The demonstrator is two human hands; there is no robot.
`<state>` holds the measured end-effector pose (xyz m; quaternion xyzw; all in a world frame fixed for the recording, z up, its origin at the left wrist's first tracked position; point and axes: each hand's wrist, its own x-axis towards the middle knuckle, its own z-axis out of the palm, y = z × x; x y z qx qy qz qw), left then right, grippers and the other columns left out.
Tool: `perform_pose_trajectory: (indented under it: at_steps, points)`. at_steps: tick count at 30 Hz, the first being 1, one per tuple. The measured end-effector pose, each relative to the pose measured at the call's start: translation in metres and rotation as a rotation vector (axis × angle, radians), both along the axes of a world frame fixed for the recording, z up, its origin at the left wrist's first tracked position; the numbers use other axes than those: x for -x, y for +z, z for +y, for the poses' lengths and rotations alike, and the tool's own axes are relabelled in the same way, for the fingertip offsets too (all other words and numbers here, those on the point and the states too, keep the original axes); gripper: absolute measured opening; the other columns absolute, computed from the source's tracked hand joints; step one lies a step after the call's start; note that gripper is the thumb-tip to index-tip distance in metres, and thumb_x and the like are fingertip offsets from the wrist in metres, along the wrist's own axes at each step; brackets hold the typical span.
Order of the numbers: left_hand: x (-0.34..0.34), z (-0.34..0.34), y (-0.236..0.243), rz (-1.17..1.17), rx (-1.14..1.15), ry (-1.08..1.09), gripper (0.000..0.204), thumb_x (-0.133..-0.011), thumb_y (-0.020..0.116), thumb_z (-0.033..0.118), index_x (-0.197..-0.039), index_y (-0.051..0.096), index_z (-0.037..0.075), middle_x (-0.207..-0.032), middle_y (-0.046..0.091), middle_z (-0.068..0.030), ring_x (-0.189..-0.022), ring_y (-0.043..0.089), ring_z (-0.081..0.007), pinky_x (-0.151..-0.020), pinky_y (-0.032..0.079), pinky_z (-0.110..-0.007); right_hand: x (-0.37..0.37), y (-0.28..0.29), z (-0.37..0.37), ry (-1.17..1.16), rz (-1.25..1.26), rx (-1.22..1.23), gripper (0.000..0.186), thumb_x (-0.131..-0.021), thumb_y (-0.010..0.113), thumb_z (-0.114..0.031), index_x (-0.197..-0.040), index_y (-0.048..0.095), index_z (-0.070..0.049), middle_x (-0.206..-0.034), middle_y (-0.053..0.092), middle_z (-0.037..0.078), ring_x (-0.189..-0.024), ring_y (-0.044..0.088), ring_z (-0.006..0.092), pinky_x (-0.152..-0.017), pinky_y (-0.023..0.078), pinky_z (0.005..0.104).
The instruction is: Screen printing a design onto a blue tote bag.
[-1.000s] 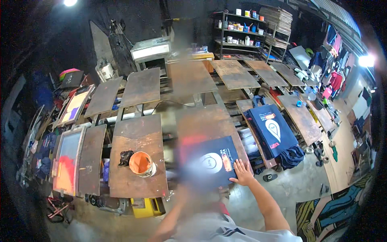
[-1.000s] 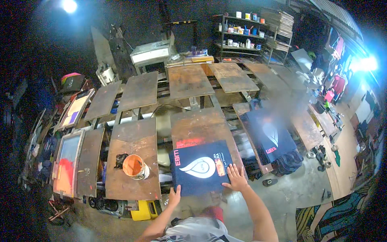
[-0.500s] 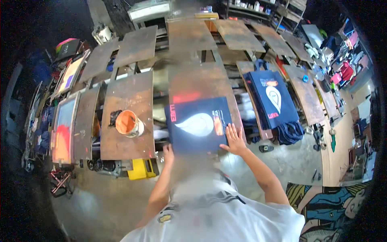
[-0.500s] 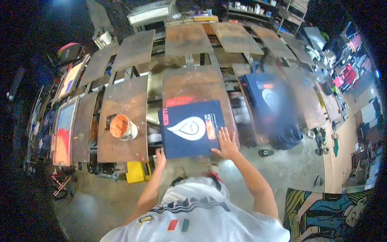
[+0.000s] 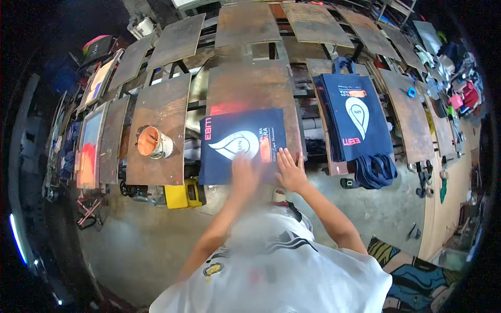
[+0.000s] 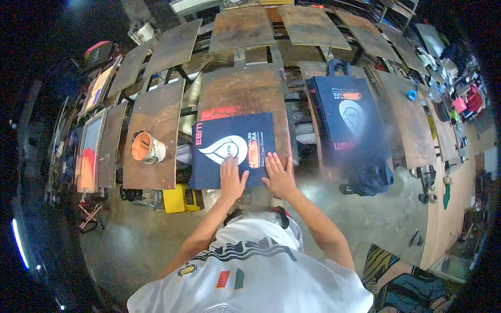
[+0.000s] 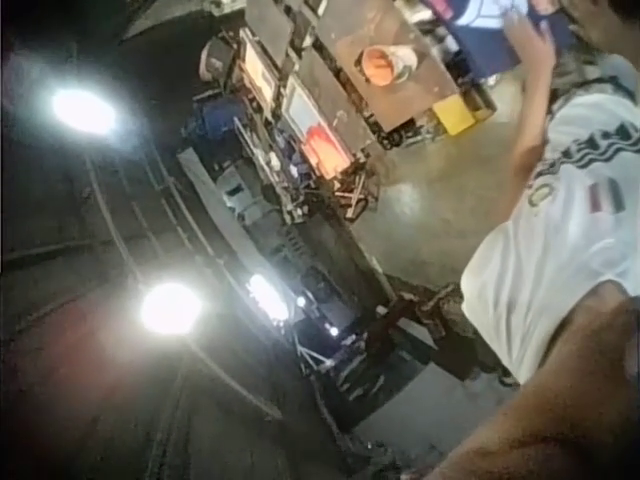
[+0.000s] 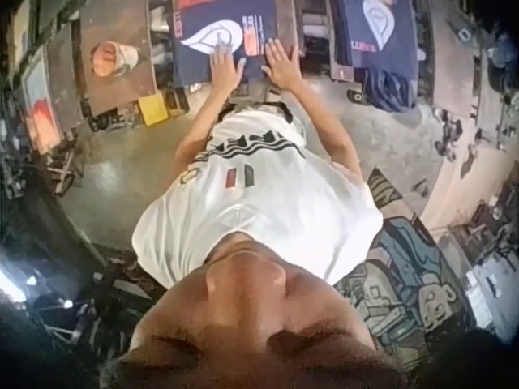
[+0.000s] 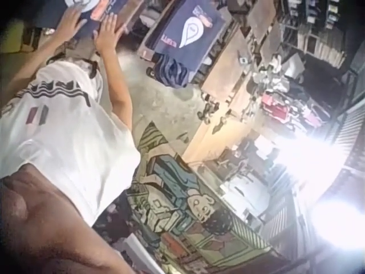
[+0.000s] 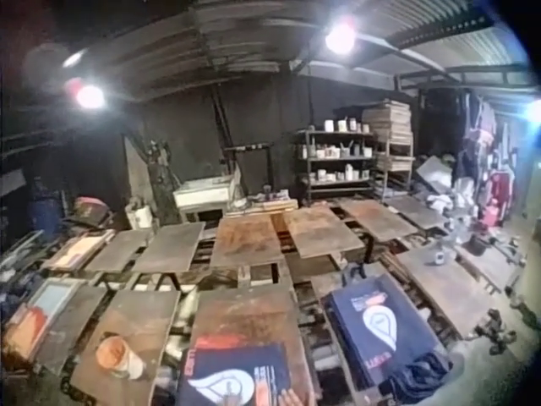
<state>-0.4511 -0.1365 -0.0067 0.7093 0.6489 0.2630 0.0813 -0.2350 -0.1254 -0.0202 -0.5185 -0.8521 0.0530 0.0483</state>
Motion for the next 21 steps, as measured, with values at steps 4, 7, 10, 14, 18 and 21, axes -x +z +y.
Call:
perform_pose_trajectory:
  at_steps: [4,7,10,14,18,21]
  points:
    - [0.001,0.010,-0.027,0.180,0.103,0.074,0.066,-0.096,0.055,0.039,-0.148,0.037,0.003,-0.154,0.033,-0.0217,-0.146,0.025,-0.0391,-0.118,0.018,-0.054,-0.003,0.000,0.000,0.008,0.021,-0.006,0.079,-0.091,0.053,-0.050,-0.150,0.032,-0.001,-0.162,0.024,0.011,-0.151,0.018,0.0241,-0.116,0.008,0.0660]
    - [0.032,0.011,-0.032,0.244,0.167,0.198,0.066,-0.097,0.051,0.042,-0.152,0.034,0.009,-0.158,0.030,-0.0176,-0.146,0.025,-0.0387,-0.118,0.017,-0.056,-0.003,-0.002,0.004,0.016,0.038,0.007,0.080,-0.091,0.054,-0.050,-0.151,0.032,-0.002,-0.162,0.024,0.011,-0.151,0.018,0.0243,-0.116,0.008,0.0663]
    - [0.076,0.009,-0.050,0.321,0.101,0.405,0.065,-0.099,0.047,0.045,-0.151,0.036,0.007,-0.160,0.026,-0.0175,-0.148,0.022,-0.0377,-0.118,0.017,-0.056,-0.007,-0.002,0.006,0.032,0.025,-0.043,0.080,-0.090,0.055,-0.050,-0.150,0.033,-0.002,-0.161,0.024,0.012,-0.151,0.018,0.0249,-0.116,0.009,0.0666]
    - [0.104,0.022,-0.046,0.034,0.296,0.634,0.064,-0.102,0.037,0.048,-0.145,0.041,0.001,-0.145,0.044,-0.0259,-0.135,0.040,-0.0433,-0.110,0.032,-0.052,-0.014,-0.004,0.007,0.034,0.070,0.040,0.080,-0.093,0.054,-0.044,-0.152,0.026,0.000,-0.163,0.017,0.015,-0.152,0.011,0.0283,-0.116,0.006,0.0669]
    - [0.179,0.024,-0.083,-0.339,0.328,0.708,0.062,-0.102,0.035,0.051,-0.110,0.061,-0.005,-0.108,0.063,-0.0333,-0.107,0.058,-0.0508,-0.093,0.045,-0.055,-0.001,0.005,0.008,0.076,0.106,0.050,0.079,-0.093,0.054,-0.044,-0.152,0.027,0.001,-0.162,0.020,0.016,-0.152,0.013,0.0288,-0.115,0.005,0.0677]
    - [0.189,0.030,-0.091,-0.237,0.272,0.651,0.061,-0.104,0.036,0.048,-0.100,0.060,-0.007,-0.103,0.062,-0.0345,-0.100,0.058,-0.0515,-0.087,0.045,-0.054,-0.006,0.000,0.006,0.052,0.114,0.026,0.079,-0.092,0.053,-0.045,-0.151,0.029,0.001,-0.161,0.022,0.017,-0.151,0.015,0.0294,-0.114,0.005,0.0691]
